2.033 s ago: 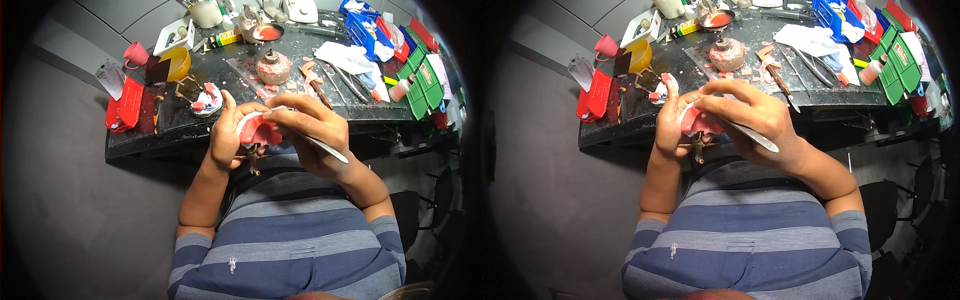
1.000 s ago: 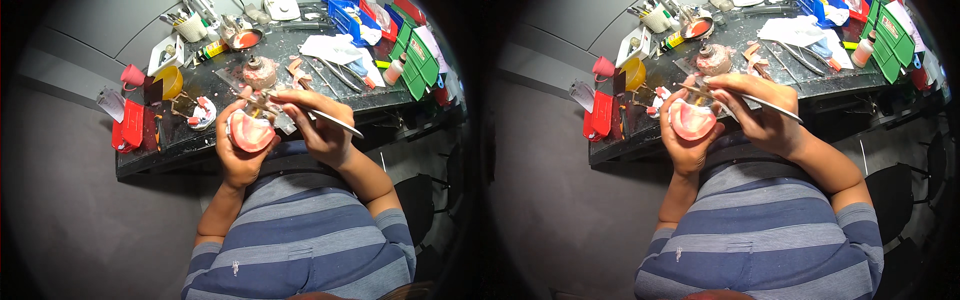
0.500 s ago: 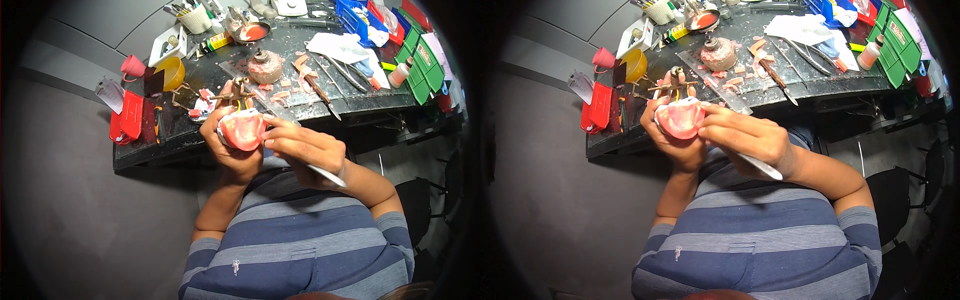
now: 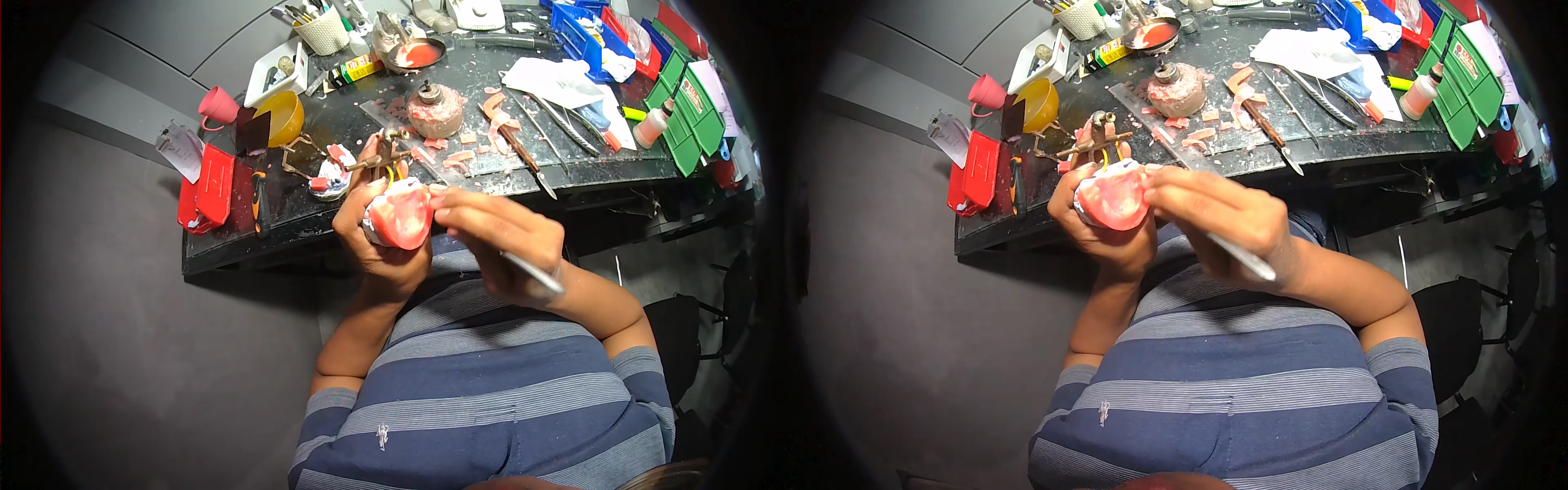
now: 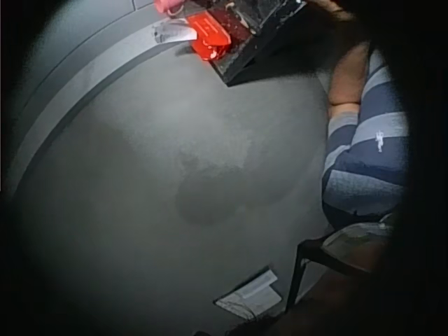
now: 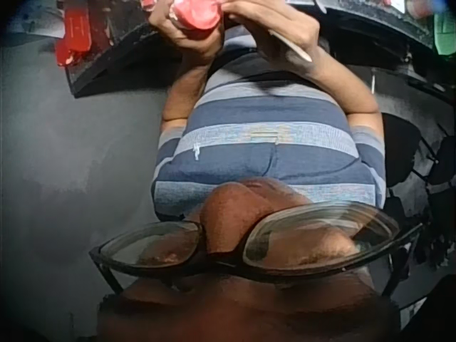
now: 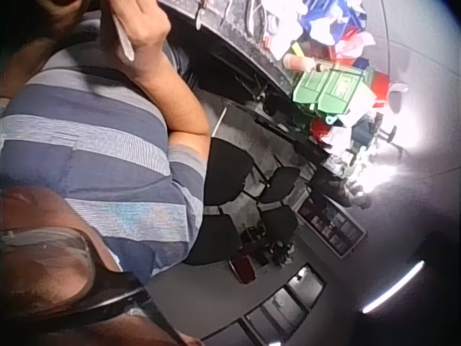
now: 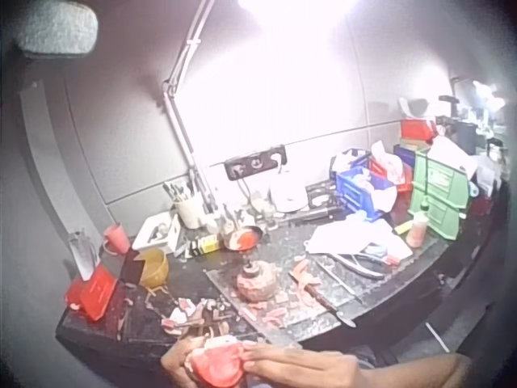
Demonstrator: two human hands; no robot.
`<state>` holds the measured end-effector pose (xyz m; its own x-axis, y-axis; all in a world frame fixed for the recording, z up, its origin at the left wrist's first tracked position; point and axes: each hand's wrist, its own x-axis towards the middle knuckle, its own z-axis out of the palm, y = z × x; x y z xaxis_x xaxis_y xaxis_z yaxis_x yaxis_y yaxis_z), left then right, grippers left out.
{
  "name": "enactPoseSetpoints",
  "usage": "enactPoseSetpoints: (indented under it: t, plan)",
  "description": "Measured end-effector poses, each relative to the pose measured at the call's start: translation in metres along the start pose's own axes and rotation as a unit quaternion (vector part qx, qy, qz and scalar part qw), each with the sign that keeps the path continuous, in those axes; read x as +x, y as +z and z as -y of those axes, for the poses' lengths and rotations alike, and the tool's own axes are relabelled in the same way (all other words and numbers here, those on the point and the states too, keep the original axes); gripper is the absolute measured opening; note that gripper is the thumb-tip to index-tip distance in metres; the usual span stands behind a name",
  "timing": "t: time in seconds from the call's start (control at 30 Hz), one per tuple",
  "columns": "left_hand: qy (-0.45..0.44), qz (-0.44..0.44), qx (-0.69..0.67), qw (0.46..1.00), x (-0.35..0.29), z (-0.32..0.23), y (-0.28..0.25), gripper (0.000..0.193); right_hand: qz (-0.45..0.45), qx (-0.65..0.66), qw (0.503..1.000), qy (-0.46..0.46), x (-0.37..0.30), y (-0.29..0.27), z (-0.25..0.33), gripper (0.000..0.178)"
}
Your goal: The person shapes pink wax on a dental model using a waxing tool and a spatula. They rotate the model by hand and heat the spatula over a burner on the workbench to smooth the wax surface around the prosthetic teeth.
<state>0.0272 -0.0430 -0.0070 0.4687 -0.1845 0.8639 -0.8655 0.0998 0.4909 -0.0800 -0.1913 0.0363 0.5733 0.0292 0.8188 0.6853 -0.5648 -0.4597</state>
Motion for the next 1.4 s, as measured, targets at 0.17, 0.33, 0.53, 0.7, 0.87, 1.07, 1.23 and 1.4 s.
enactPoseSetpoints:
  t: [0.17, 0.33, 0.53, 0.7, 0.87, 1.07, 1.23, 1.4]
  plan:
    - [0.015, 0.004, -0.022, 1.000, -0.001, -0.001, -0.003, 0.074, 0.015, 0.009, 1.000, 0.002, 0.002, -0.003, 0.003, 0.025]
    - [-0.075, -0.020, -0.144, 0.987, -0.005, -0.006, -0.002, 0.076, 0.030, 0.082, 0.996, 0.018, 0.000, -0.005, 0.003, 0.018]
    - [-0.202, -0.024, -0.090, 0.975, 0.003, -0.013, -0.005, 0.083, -0.169, 0.163, 0.969, 0.070, -0.004, -0.026, -0.025, 0.014]
    - [-0.237, -0.029, -0.139, 0.961, 0.004, -0.015, -0.003, 0.081, -0.161, 0.205, 0.958, 0.118, -0.009, -0.027, -0.020, 0.015]
    - [-0.263, -0.030, -0.240, 0.934, 0.008, -0.026, -0.001, 0.078, -0.097, 0.100, 0.985, 0.100, -0.001, -0.013, -0.005, 0.022]
    - [-0.222, -0.023, -0.197, 0.955, -0.009, -0.012, -0.010, 0.087, -0.055, 0.032, 0.998, -0.013, 0.011, -0.008, -0.006, 0.024]
    - [-0.228, -0.029, -0.230, 0.946, -0.013, -0.009, -0.010, 0.090, -0.018, 0.048, 0.999, 0.004, 0.008, -0.007, -0.007, 0.021]
    - [-0.218, -0.006, -0.216, 0.952, -0.013, -0.007, -0.011, 0.089, -0.014, 0.044, 0.999, 0.004, 0.006, -0.008, -0.006, 0.022]
